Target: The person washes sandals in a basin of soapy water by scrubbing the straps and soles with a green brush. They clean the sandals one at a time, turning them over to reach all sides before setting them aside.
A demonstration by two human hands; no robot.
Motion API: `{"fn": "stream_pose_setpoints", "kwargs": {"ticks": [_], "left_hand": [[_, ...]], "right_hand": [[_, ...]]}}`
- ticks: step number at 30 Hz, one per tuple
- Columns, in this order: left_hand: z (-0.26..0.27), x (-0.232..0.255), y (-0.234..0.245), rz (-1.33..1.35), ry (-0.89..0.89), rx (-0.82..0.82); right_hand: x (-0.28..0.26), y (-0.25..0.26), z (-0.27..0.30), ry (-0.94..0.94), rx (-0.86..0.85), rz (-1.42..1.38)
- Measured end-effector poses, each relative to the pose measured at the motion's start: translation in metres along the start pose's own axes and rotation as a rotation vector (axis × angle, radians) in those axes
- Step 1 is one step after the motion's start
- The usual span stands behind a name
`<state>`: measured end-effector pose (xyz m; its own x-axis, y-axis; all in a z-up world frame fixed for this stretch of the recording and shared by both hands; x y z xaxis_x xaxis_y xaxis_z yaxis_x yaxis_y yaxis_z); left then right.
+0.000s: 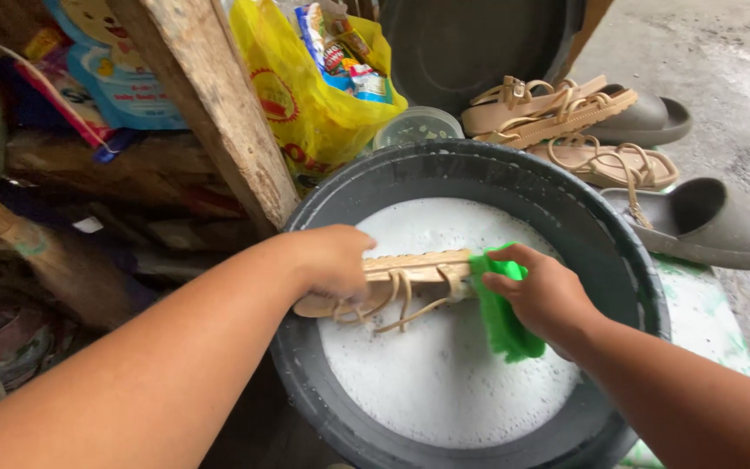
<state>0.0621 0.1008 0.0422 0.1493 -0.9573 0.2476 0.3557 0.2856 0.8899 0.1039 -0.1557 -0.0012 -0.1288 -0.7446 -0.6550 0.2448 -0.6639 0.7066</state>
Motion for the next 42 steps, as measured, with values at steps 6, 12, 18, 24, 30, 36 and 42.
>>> {"fn": "stream_pose_setpoints", "kwargs": {"ticks": [6,12,18,24,30,36,42], "left_hand": [[-0.017,0.099,-0.019,-0.118,-0.032,-0.071],[-0.050,0.119,-0.045,-0.230,-0.032,0.113],[-0.058,0.115,-0.047,-0.167,-0.024,0.131],[-0.026,0.128,-0.003,0.178,-0.086,0.291],[0.003,0.128,0.027,0.407,-0.163,0.430],[-0.004,0.115,0.027,0.412,-0.164,0.452],[0.001,0.116,0.067,0.798,-0.417,0.601]], "right_hand": [[0.005,-0.005,0.002,0.059,-0.073,-0.178],[0.040,0.012,0.015,0.043,0.002,0.350],[0.065,-0.028,0.009,0.020,-0.306,-0.199],[-0.069,0.080,0.049,0.165,0.126,-0.201],[-0.046,0.090,0.027,-0.060,0.155,-0.307],[-0.089,0.087,0.041,0.164,0.111,-0.177],[-0.026,0.107,-0.005,-0.071,0.182,-0.580]]}}
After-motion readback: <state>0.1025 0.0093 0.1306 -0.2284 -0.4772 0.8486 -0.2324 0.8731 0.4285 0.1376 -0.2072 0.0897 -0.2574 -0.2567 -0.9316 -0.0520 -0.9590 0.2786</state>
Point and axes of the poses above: each hand's wrist, its own z-axis away from the middle knuckle, its own y-axis out of the back of the hand, x = y × z, the point moved 10 cm from there along -z, towards the middle knuckle, and after that the axes turned 4 degrees about x, right-handed, at the moved point
